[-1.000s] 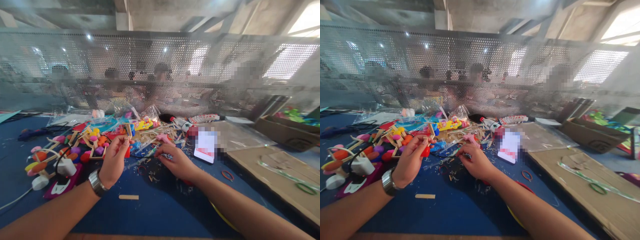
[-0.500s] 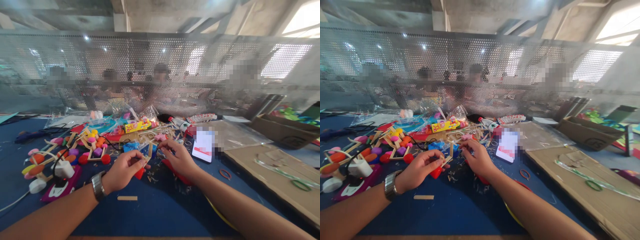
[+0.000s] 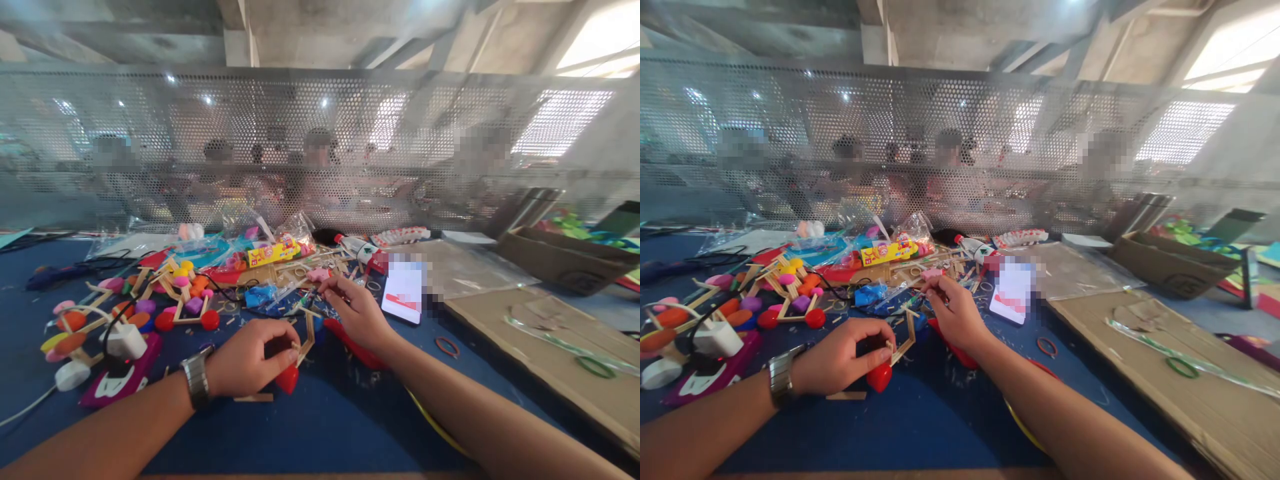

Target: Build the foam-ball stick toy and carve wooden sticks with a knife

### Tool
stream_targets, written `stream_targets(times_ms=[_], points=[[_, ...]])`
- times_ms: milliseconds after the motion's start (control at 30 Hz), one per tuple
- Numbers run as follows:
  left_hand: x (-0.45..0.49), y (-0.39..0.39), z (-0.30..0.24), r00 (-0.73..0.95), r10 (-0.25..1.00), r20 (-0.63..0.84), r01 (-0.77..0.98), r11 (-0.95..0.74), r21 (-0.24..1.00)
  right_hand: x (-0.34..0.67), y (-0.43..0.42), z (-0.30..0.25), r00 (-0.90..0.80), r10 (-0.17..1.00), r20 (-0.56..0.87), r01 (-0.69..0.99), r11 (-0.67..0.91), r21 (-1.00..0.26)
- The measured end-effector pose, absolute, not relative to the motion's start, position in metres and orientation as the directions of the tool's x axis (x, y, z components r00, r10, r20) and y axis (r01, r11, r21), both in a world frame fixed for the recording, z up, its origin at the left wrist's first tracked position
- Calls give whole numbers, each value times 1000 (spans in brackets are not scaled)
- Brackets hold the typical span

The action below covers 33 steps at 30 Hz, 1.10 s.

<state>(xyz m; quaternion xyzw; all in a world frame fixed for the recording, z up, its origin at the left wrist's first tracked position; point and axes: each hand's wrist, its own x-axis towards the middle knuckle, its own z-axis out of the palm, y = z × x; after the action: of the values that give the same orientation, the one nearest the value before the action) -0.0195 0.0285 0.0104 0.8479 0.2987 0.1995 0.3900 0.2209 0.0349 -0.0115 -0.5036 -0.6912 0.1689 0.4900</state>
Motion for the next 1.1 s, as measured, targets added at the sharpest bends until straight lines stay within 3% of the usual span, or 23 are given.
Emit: stream_targets(times_ms=[133,300,467,633,833,1100], points=[[-21,29,11,779,604,169,381,-670,638,221,35,-12,-17,863,505,525,438,-730],[-22,30,9,767,609,201,366,-673,643,220,35,-12,-29,862,506,518,446,-730],[-23,35,7,655,687,315,438,-685,582,219,34,-11,-31,863,505,514,447,-732],[-26,43,1,542,716,439,578,-697,424,219,33,-10,-33,862,506,509,450,-734],[-29,46,-7,517,777,360,775,-603,190,219,33,-10,-31,862,507,514,448,-731],[-29,48,-11,502,795,340,836,-547,45,218,33,-8,-38,865,501,513,447,-733]])
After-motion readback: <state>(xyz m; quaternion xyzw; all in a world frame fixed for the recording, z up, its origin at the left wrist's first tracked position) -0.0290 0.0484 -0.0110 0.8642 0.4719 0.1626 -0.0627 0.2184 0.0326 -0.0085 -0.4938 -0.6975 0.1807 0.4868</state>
